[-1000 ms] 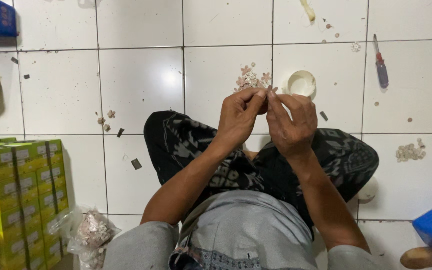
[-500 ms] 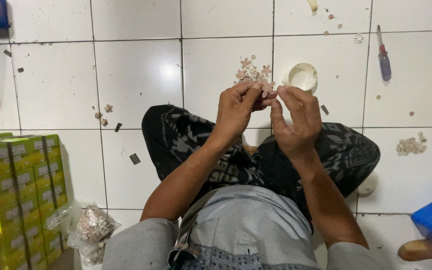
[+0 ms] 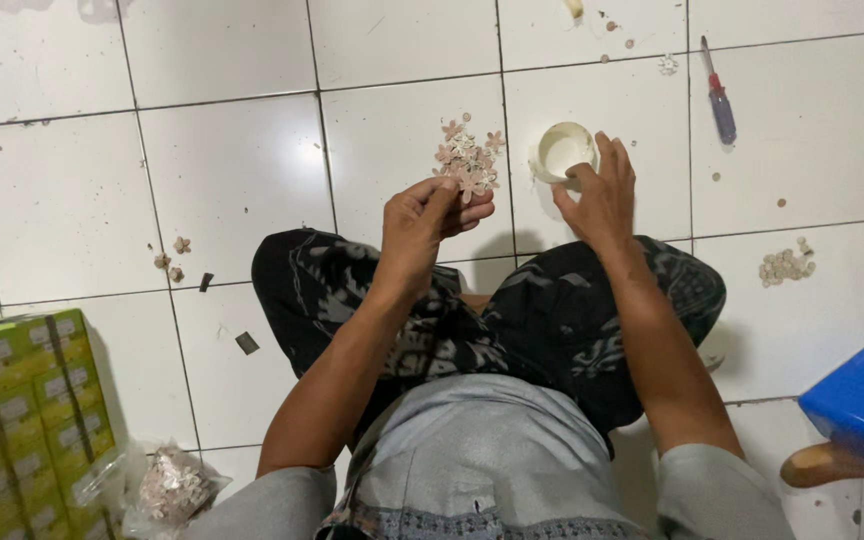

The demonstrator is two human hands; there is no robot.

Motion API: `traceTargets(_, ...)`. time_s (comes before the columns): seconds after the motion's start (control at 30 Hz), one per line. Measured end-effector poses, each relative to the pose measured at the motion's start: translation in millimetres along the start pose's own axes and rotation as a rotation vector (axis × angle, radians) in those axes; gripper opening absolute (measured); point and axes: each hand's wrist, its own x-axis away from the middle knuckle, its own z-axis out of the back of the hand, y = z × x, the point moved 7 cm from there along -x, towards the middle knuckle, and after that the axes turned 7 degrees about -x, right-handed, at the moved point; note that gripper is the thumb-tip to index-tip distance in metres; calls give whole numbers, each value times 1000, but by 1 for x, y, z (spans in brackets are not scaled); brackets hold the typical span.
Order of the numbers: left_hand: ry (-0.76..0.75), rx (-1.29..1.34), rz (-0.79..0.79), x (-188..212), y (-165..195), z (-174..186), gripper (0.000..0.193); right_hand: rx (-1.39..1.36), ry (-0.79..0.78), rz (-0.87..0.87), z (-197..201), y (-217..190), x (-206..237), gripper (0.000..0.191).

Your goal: The person sits on the floor and repeatedly picks up small flower-shaped wooden pieces and a small metal pin. They insert the pin into the center of the flower piece and place the assembled unit on the floor. The person continues this repetitive assembly process throughout the clip.

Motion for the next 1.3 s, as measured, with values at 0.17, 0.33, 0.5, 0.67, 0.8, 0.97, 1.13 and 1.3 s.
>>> traceTargets(0.17,-11,4,34,-3,-6,2,35,-10,-49,16,-19,9,-8,19)
traceTargets(0.33,8,-15,65,-4,-8,1,35,-44,-75,14,-25,10,-16,20)
traceTargets(0.5,7,-22,40,-4,-6,-1,34,-172,-64,-43,7,-25,-26,27)
traceTargets(0.67,18,-20,10,-6,-8,-2,31,-379,141,168,68,-125,19,28)
traceTargets(0.8,-16,-41,-91,-7,-6,-13,31,-241,189,344,82,-170,26,45)
traceTargets(0.97,8,-112,-128,-4,-7,-14,31,-140,178,384,84,-180,19,48)
traceTargets(1.13,63,-163,-111,-4,-15,-3,32,-183,271,446,104,-192,25,37)
traceTargets(1.3,63,-173,-24,4,-23,11,32,-419,416,325,144,-152,57,37)
